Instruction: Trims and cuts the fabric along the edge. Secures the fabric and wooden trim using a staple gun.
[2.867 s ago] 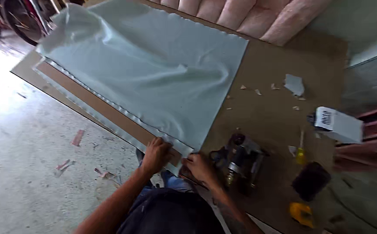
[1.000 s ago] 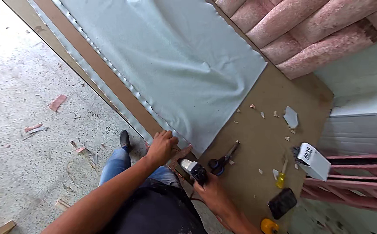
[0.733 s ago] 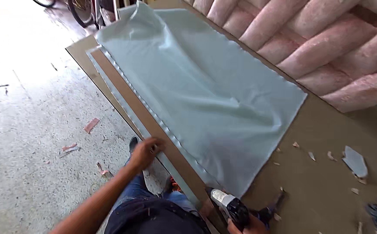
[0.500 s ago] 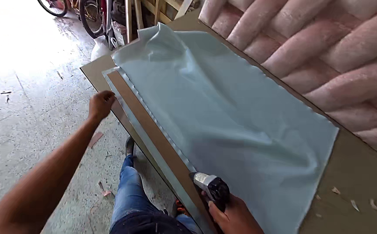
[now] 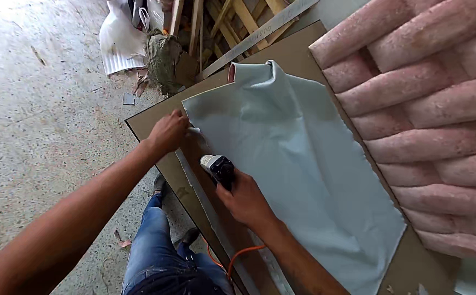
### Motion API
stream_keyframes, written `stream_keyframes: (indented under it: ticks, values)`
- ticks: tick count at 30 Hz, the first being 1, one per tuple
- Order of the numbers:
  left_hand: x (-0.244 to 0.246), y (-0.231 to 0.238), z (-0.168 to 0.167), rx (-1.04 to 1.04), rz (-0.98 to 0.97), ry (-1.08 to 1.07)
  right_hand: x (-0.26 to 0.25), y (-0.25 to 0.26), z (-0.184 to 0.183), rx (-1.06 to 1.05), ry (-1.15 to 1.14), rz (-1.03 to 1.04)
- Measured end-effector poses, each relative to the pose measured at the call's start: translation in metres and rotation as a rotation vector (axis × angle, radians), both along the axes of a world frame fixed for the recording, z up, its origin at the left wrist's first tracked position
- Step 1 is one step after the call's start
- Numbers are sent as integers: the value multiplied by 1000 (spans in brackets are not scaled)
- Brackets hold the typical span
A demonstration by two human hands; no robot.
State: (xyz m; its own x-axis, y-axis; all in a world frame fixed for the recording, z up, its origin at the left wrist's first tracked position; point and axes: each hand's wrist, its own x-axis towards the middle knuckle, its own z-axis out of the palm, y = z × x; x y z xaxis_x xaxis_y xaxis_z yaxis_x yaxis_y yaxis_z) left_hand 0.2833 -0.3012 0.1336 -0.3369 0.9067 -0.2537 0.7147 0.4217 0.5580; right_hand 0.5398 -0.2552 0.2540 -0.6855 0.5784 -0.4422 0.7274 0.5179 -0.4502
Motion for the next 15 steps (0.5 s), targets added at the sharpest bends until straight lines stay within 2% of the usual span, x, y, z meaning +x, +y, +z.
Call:
stream_keyframes:
  ticks: [4,9,15]
  values:
    - [-8,0,-2,-59,77,-157,-40,10,-17,7,-1,18]
    - [-28,11,1,-180,-1,-178,-78,21,-30,21,-31,38]
    - [-35,2,-11,-73,-59,-116,-97,21,-38,68,-100,84]
